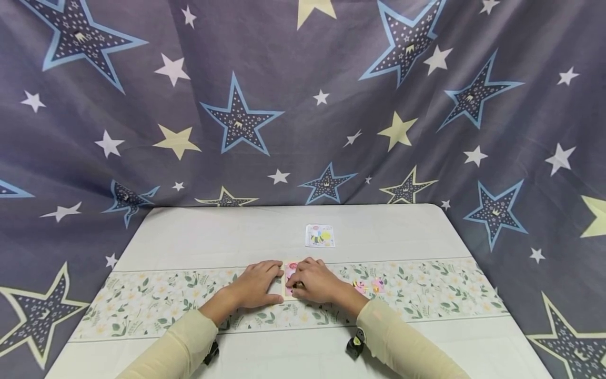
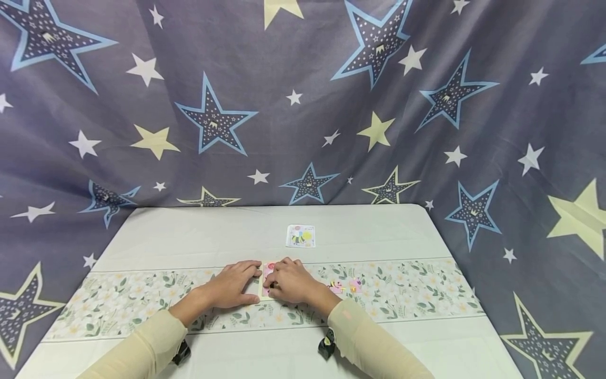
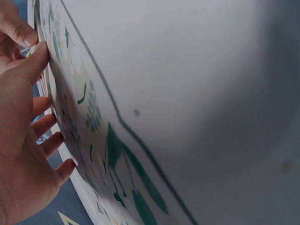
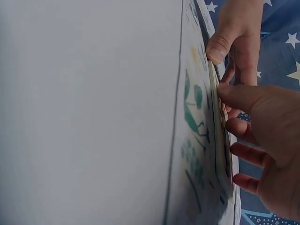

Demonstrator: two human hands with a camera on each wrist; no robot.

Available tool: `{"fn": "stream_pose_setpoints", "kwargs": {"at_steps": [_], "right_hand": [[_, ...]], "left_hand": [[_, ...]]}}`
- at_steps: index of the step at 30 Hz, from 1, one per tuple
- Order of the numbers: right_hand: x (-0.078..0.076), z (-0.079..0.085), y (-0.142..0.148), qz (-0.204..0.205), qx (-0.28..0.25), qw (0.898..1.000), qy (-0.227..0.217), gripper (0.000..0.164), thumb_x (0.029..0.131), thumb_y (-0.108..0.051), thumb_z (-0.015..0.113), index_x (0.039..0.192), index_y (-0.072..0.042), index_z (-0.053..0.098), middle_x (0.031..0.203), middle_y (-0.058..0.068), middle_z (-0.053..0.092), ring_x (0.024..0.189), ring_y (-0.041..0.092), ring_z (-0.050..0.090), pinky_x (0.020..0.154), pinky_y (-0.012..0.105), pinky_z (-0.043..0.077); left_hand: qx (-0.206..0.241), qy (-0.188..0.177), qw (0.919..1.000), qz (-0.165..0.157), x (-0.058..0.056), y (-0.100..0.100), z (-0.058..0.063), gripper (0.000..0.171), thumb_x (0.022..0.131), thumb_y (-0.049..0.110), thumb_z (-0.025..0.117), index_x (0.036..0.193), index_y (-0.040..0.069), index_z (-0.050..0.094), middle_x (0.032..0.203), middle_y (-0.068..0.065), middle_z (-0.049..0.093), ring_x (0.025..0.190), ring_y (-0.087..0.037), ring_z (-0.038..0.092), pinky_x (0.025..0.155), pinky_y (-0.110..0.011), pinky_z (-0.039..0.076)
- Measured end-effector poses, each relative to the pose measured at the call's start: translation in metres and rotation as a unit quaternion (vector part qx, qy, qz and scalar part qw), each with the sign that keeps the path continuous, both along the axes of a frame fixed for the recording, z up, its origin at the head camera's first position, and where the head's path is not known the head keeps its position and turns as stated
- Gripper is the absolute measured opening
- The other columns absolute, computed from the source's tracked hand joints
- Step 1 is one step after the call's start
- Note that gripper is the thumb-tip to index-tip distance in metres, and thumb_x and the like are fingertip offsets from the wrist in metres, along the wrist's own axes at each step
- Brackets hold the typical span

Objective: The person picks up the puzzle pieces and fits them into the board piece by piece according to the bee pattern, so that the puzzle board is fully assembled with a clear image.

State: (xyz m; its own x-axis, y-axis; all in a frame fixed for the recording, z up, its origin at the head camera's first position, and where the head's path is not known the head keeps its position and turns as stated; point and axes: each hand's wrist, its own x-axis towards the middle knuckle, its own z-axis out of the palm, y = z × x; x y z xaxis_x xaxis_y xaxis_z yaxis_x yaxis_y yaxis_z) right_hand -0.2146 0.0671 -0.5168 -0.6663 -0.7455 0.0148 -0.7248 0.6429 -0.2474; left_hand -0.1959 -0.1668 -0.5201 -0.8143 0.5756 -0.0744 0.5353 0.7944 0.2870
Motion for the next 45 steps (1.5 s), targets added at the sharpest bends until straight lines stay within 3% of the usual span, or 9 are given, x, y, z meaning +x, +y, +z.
{"fn": "stream_pose_setpoints", "kwargs": {"at_steps": [6,18,39,45], "right_hand": [[0.000,-0.001,0.009,0.007,-0.010,1.000,0.006,0.029,0.098,-0.039,0.066,0.124,-0.032,0.073,0.117,-0.008,0.068,0.120,0.016,0.054,0.092,0.040,0.044],[-0.006,0.011,0.040,-0.023,-0.041,0.999,-0.005,0.030,0.094,-0.035,0.070,0.122,-0.024,0.074,0.121,-0.004,0.070,0.122,0.019,0.055,0.101,0.045,0.045],[-0.011,0.014,0.095,-0.059,-0.068,0.996,-0.016,0.027,0.093,-0.027,0.074,0.118,-0.020,0.076,0.108,-0.003,0.073,0.119,0.026,0.058,0.099,0.053,0.046],[-0.011,0.009,0.114,-0.063,-0.074,0.995,-0.014,0.026,0.092,-0.027,0.076,0.117,-0.021,0.077,0.101,-0.005,0.072,0.118,0.026,0.059,0.095,0.050,0.045]], "left_hand": [[-0.002,-0.006,1.0000,0.003,0.001,0.001,0.000,0.065,0.092,0.056,0.068,0.139,0.014,0.055,0.158,-0.010,0.043,0.149,-0.031,0.038,0.118,-0.059,0.034],[-0.004,-0.004,1.0000,0.004,-0.002,0.000,0.000,0.066,0.092,0.059,0.067,0.140,0.015,0.055,0.158,-0.009,0.043,0.149,-0.030,0.038,0.118,-0.059,0.035],[-0.001,-0.005,1.0000,0.003,0.000,0.000,-0.002,0.068,0.092,0.058,0.067,0.142,0.015,0.055,0.158,-0.009,0.043,0.149,-0.030,0.038,0.118,-0.058,0.035],[0.002,-0.007,1.0000,0.005,-0.001,0.000,0.000,0.067,0.092,0.058,0.068,0.141,0.014,0.055,0.158,-0.009,0.043,0.149,-0.030,0.038,0.118,-0.058,0.034]]}}
